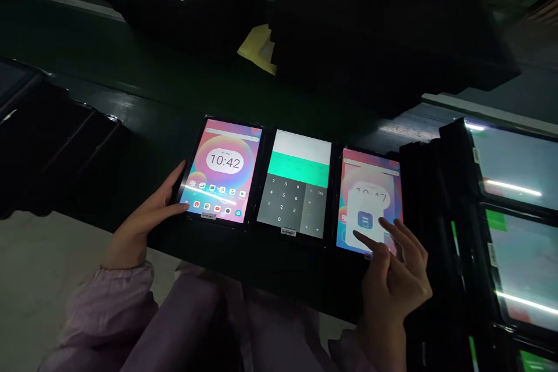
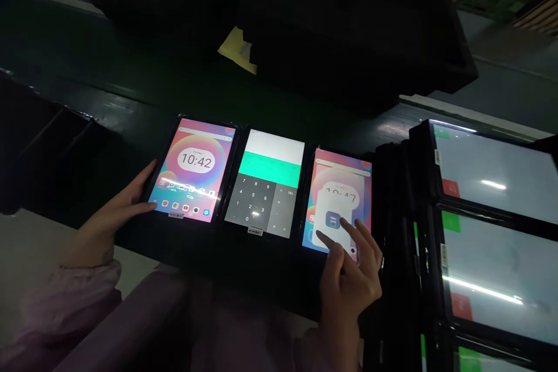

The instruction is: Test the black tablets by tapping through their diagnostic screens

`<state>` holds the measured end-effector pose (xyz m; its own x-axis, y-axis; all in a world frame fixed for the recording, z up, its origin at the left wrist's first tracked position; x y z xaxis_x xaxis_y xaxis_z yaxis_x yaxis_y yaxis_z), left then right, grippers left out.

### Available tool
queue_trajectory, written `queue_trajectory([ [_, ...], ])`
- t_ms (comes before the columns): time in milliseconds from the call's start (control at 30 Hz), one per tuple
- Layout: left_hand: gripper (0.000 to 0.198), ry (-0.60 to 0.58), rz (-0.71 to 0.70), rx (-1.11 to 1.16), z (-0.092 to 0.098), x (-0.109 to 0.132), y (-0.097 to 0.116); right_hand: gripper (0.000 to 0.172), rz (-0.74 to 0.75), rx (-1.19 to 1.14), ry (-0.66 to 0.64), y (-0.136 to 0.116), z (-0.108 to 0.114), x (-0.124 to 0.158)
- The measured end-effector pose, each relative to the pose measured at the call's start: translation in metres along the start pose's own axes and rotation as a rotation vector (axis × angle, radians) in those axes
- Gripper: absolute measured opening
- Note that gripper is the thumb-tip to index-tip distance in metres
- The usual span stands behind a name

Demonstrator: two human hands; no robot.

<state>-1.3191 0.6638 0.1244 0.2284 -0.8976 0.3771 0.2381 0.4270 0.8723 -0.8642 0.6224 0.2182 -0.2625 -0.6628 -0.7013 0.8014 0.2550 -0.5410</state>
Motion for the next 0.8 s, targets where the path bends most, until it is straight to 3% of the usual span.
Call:
queue_trajectory([
  [100, 0.113, 0.008, 0.011, 0.130, 0.002, -0.001, -0.005, 0.035, -0.016, 0.032, 0.046, 0.007, 0.006, -0.009],
  [200, 0.107, 0.011, 0.013, 0.233, 0.003, -0.002, -0.009, 0.043, -0.127, 0.137, 0.066, 0.028, 0.011, -0.017],
  [367, 0.093, 0.017, -0.073, 0.234, 0.007, -0.012, -0.004, 0.080, -0.451, 0.320, -0.059, 0.084, 0.013, -0.011],
  [467, 0.090, 0.004, -0.135, 0.236, 0.008, -0.022, 0.001, 0.091, -0.547, 0.358, -0.138, 0.101, 0.012, -0.006],
  [667, 0.102, -0.088, -0.195, 0.068, 0.004, -0.026, 0.004, 0.082, -0.658, 0.350, -0.244, 0.112, 0.007, -0.006],
  [800, 0.102, -0.039, -0.192, 0.089, 0.005, -0.025, 0.005, 0.085, -0.763, 0.389, -0.324, 0.126, 0.004, 0.004],
])
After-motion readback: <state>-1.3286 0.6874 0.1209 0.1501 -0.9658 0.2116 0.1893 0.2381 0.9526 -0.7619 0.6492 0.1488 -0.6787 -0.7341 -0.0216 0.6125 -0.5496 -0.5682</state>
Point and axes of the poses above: each hand's wrist, its own x-axis away from the middle knuckle, its own z-axis out of the back of the hand, y = z × x, the point moved 10 cm from there along -x, towards the middle knuckle, and after that the axes turned 10 degrees about y, right-handed, at the moved point
